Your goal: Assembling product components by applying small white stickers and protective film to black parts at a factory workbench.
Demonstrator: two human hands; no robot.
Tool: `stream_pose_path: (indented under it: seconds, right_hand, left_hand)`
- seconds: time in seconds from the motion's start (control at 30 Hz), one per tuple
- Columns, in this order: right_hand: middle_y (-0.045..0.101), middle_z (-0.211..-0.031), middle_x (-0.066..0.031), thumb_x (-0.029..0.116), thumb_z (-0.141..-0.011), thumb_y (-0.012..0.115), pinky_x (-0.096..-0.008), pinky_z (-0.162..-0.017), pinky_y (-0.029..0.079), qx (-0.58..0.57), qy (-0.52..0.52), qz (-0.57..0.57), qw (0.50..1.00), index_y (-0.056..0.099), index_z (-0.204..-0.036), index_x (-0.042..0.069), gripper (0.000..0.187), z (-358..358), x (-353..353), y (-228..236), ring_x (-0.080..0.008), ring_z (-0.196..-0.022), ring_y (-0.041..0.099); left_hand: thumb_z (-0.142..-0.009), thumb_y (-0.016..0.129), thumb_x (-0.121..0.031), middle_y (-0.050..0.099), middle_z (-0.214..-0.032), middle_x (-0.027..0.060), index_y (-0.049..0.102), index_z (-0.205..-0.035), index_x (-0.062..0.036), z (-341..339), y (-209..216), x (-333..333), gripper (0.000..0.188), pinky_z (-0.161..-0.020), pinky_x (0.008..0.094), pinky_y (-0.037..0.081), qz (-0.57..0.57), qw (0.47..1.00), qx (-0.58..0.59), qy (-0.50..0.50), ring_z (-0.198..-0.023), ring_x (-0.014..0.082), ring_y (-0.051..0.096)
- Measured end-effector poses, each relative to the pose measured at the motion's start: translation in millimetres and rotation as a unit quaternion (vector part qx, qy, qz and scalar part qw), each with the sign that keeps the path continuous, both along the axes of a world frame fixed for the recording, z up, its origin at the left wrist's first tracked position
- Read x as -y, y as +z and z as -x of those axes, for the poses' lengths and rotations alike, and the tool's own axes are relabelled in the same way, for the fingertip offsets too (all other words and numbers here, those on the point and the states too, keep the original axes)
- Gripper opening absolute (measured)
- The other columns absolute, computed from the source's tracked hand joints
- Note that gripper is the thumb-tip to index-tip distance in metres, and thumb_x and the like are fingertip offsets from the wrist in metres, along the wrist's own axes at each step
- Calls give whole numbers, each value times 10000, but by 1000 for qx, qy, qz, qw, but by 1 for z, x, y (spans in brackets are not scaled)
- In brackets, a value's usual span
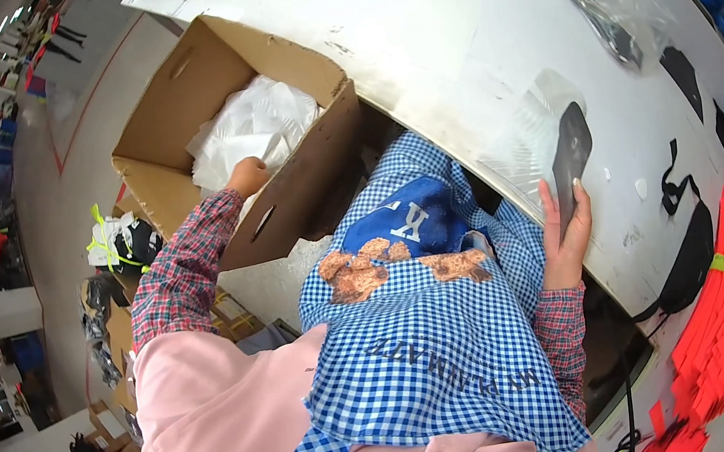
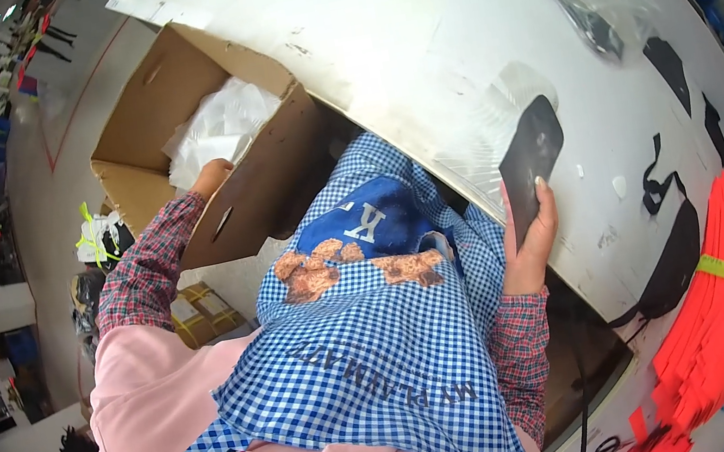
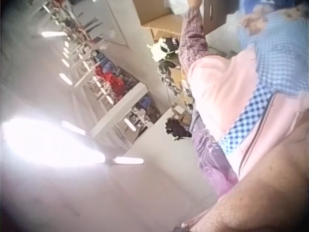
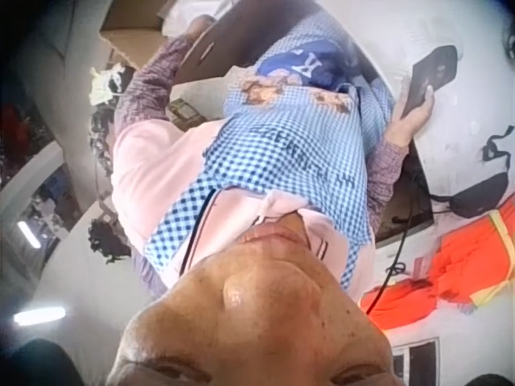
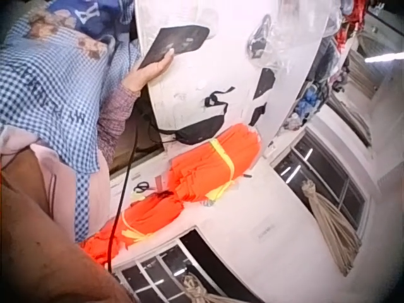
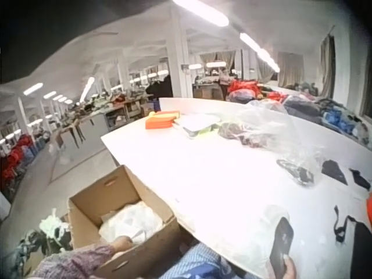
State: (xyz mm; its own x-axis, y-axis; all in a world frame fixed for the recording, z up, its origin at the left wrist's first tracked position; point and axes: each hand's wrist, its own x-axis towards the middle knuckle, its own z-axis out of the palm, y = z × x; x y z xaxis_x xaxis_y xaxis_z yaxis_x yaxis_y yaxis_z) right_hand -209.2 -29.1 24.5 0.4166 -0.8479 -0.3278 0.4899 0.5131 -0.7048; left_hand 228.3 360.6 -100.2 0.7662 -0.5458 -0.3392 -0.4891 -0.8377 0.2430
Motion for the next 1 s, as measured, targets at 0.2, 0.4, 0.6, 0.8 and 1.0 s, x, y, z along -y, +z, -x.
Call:
stream_pose_path:
  seconds: [0.2, 0.4, 0.6, 0.8, 1.0]
  right_hand:
    - [589, -1203, -134, 223, -941, 614, -421, -1033, 476, -32, 9, 24, 999, 574, -1174, -29, 347, 1, 6, -11, -234, -1120, 582]
    - [582, -1195, -140, 212, -947, 608, -409, -1027, 499, -31, 7, 19, 999, 570, -1169, -40, 338, 0, 2, -5, -228, -1110, 577]
    - [584, -1177, -126, 214, -960, 587, -408, -1031, 504, -46, 13, 29, 998, 570, -1160, -38, 321, 3, 2, -6, -200, -1091, 578]
    - [556, -945, -79, 179, -969, 569, -443, -1062, 472, -30, 14, 10, 999, 584, -1030, -11, 200, 8, 9, -14, -144, -887, 542]
    - [563, -1210, -126, 216, -979, 547, -421, -1079, 454, -37, 55, 54, 996, 561, -1170, -37, 317, 10, 6, -15, -181, -1130, 544]
  left_hand:
    - [-731, 721, -223, 669, -1140, 209, 639, -1193, -6, -3, 9, 0, 517, -959, 370, 480, -22, 998, -39, -39, -1118, 345, 611]
    - [-814, 688, -187, 702, -979, 189, 613, -1200, 12, -23, 48, 5, 440, -666, 364, 555, 101, 988, -33, 110, -668, 226, 688]
    - [-935, 601, -168, 704, -964, 80, 639, -1181, 2, -7, 169, 60, 302, -666, 275, 527, 411, 898, 9, 160, -783, 119, 660]
    - [-923, 604, -159, 703, -924, 59, 678, -1121, -2, -10, 174, 60, 263, -704, 259, 517, 404, 903, 8, 149, -786, 110, 644]
    - [-903, 618, -149, 707, -936, 73, 684, -1115, 2, 6, 176, 60, 269, -770, 269, 519, 431, 884, -20, 178, -838, 127, 649]
